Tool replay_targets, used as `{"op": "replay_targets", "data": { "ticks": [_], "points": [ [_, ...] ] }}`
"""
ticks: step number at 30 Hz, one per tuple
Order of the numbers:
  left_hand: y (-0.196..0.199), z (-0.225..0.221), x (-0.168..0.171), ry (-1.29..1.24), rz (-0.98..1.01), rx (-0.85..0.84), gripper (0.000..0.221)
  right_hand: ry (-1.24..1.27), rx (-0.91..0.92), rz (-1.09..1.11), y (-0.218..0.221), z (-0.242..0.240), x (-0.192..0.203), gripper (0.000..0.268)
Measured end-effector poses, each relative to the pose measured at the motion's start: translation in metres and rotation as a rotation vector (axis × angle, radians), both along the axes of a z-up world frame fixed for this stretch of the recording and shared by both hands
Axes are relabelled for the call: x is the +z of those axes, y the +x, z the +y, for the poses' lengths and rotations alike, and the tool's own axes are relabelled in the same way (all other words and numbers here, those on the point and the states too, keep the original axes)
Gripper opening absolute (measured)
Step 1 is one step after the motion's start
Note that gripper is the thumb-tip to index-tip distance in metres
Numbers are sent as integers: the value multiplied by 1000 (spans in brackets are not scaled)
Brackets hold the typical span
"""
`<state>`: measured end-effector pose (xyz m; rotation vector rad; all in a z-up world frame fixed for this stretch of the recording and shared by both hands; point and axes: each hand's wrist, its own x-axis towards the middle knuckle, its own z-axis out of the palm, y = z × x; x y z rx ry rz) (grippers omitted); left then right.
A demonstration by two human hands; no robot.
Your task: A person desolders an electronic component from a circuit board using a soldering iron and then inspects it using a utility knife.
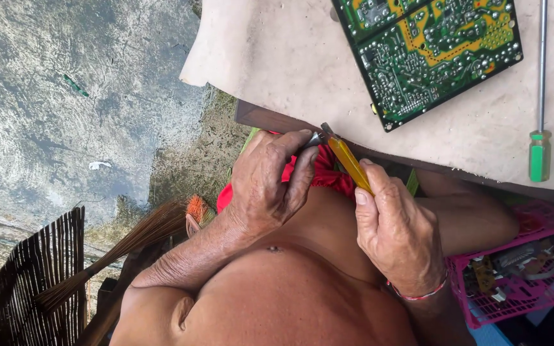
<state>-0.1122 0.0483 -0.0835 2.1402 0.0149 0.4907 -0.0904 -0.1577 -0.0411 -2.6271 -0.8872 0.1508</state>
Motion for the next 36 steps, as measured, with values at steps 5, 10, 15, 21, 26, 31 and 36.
{"op": "replay_targets", "data": {
  "ticks": [5, 10, 15, 21, 26, 31, 36],
  "points": [
    [0, 1, 0, 14, -16, -14, 19, -34, -8, 19, -2, -3, -6, 34],
    [-2, 2, 1, -85, -8, 14, 17, -20, -23, 22, -4, -3, -8, 34],
    [-6, 9, -7, -111, -95, 65, 14, -27, -9, 20, -9, -1, -9, 34],
    [-10, 9, -22, -132, -165, 140, 14, 19, 11, 62, -8, 13, -6, 34],
    [-9, 12, -29, -192, -220, 127, 14, -1, 24, 75, -8, 17, -8, 34],
    [-10, 12, -35, -247, -247, 139, 16, 0, 18, 63, -9, 22, -3, 33],
    [-8, 12, -34, -270, -280, 167, 15, -7, 26, 57, -9, 25, -2, 33]
  ]
}}
